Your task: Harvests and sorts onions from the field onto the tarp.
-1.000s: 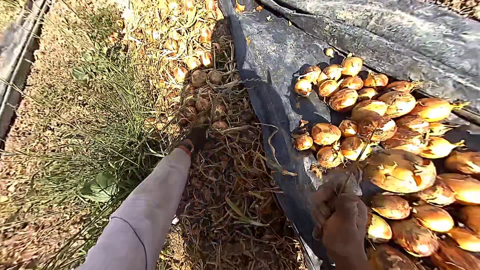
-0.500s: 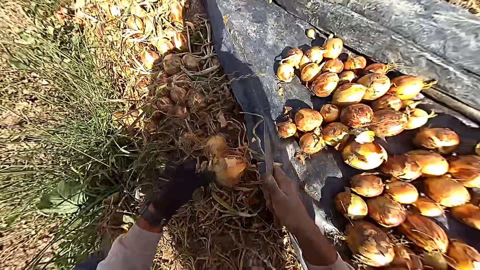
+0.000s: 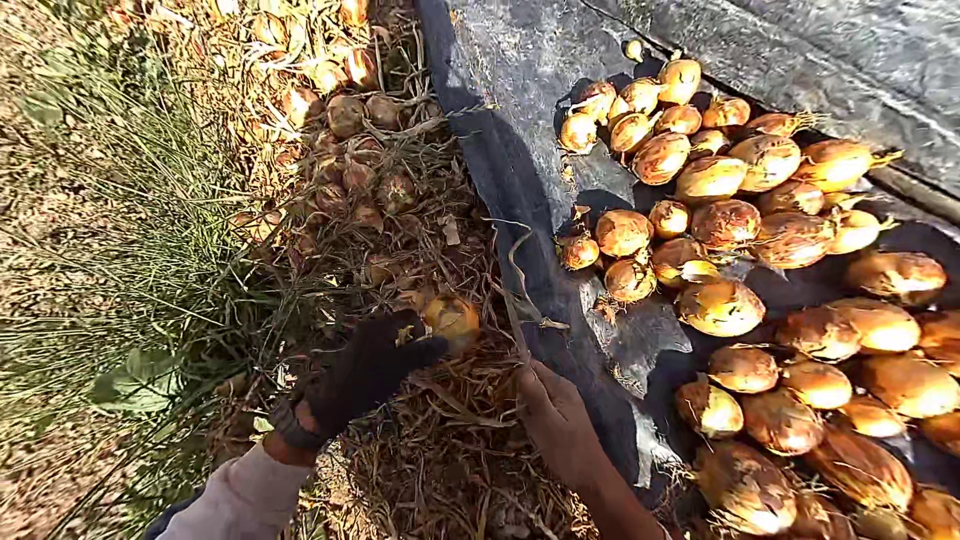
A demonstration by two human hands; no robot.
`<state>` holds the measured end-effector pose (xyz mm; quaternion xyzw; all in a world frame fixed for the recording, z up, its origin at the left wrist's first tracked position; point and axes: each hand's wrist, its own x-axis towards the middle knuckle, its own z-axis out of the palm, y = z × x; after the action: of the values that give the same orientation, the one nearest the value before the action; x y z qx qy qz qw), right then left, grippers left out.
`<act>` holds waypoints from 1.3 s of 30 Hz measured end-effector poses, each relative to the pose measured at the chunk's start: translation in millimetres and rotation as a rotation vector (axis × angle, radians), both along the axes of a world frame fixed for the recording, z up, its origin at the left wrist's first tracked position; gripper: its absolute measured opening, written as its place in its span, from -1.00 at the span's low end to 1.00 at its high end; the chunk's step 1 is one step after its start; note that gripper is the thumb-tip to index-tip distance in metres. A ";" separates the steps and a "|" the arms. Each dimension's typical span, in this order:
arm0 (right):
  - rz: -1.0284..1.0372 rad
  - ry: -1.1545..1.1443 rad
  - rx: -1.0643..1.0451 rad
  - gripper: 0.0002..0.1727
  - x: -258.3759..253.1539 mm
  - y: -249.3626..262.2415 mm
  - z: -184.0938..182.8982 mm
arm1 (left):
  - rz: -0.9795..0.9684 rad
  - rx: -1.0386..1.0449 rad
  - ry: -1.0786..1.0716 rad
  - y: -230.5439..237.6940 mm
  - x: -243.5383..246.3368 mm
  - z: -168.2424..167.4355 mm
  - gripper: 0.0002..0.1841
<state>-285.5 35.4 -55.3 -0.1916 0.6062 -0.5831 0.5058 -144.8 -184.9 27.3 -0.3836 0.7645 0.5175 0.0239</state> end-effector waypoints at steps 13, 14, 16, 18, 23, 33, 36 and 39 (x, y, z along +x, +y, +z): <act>0.038 0.231 0.177 -0.28 34.3 14.3 -24.9 | -0.491 -0.237 -0.437 39.1 -2.8 -31.7 -0.75; 0.027 0.306 0.165 -0.26 28.2 19.1 -24.2 | -0.398 -0.297 -0.542 24.9 1.1 -39.6 -0.72; -0.080 0.419 0.132 -0.18 12.5 26.2 -21.1 | -0.280 -0.378 -0.656 -11.6 27.9 -57.9 -0.62; -0.232 0.442 0.135 -0.12 -9.4 26.8 -15.0 | -0.237 -0.470 -0.602 -38.3 48.4 -63.3 -0.59; -0.622 0.279 0.041 -0.41 -54.8 17.4 9.4 | -0.199 -0.713 -0.445 -13.8 -10.1 -40.1 -0.65; -0.334 0.400 -0.002 -0.35 -26.0 28.3 7.8 | -0.638 -0.111 -0.902 45.4 -167.6 -77.1 -0.58; -0.401 0.342 0.137 -0.36 -33.9 44.1 -5.9 | -0.608 -0.149 -0.819 32.1 -160.2 -80.4 -0.54; -0.414 0.175 0.286 -0.30 -37.5 42.3 -20.9 | -0.550 -0.299 -0.402 20.9 -134.5 -104.8 -0.56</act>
<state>-323.0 77.8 -76.2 -0.0398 0.7500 -0.5639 0.3434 -279.4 -163.9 -77.5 -0.2573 0.8862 0.2885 0.2554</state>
